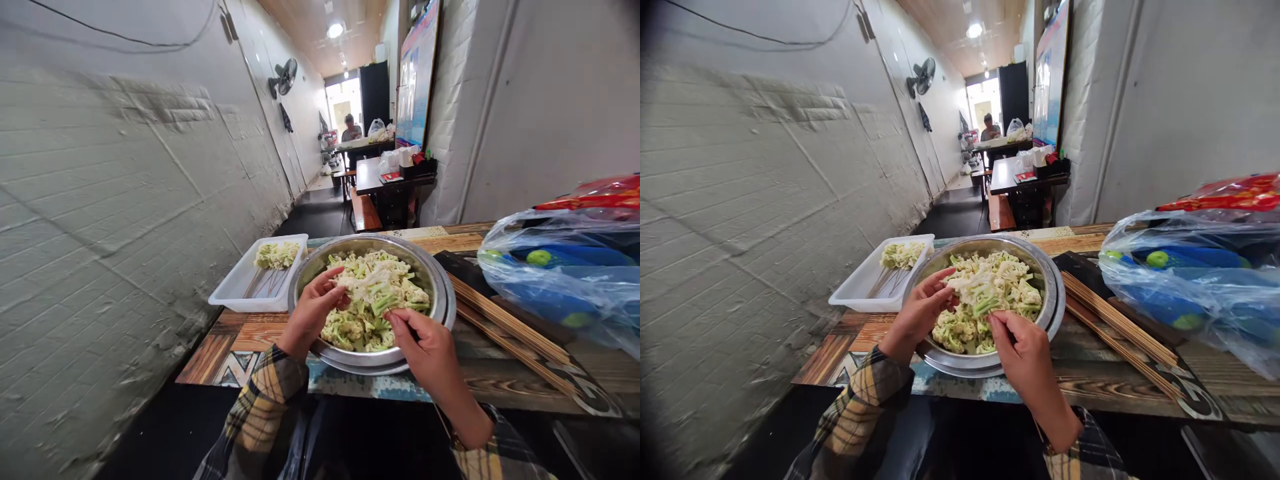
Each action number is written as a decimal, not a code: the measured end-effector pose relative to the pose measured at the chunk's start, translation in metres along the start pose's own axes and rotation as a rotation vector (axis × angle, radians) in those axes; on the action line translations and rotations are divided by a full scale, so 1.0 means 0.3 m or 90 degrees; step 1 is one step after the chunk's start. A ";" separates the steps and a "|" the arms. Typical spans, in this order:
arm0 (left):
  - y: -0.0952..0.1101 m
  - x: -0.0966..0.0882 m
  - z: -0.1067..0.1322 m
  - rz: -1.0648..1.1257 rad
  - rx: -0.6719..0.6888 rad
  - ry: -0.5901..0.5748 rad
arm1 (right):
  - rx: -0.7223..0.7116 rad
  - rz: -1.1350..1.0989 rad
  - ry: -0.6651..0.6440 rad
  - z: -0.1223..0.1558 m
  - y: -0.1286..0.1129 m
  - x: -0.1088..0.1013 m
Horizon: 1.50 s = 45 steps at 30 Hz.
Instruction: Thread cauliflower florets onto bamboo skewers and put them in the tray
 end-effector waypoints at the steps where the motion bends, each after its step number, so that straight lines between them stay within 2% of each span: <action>1: 0.001 -0.005 0.003 0.046 -0.006 0.012 | 0.001 -0.001 -0.001 0.003 0.002 0.000; 4: -0.005 -0.021 0.010 0.151 -0.013 0.031 | -0.005 -0.001 -0.015 0.010 0.010 0.002; 8: -0.011 -0.028 0.018 0.235 -0.006 0.059 | -0.029 0.003 -0.084 0.011 0.015 0.010; 12: -0.008 -0.019 0.028 0.277 -0.001 0.090 | -0.057 0.035 -0.162 0.009 0.010 0.021; 17: -0.014 -0.004 0.035 0.299 0.010 0.093 | -0.072 0.070 -0.206 0.008 0.006 0.032; 26: -0.030 0.005 0.049 0.290 0.066 0.084 | -0.084 0.128 -0.192 0.015 0.014 0.049; 45: -0.034 0.005 0.060 0.279 0.086 0.096 | -0.102 0.133 -0.177 0.016 0.011 0.049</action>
Point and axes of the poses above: each hand's wrist, its own z-axis away from the middle knuckle, its own x-axis out of the palm, y = z × x, the point moved 1 cm from there along -z, towards the middle knuckle, and after that the axes turned 7 degrees about -x, right-handed, at the moved point
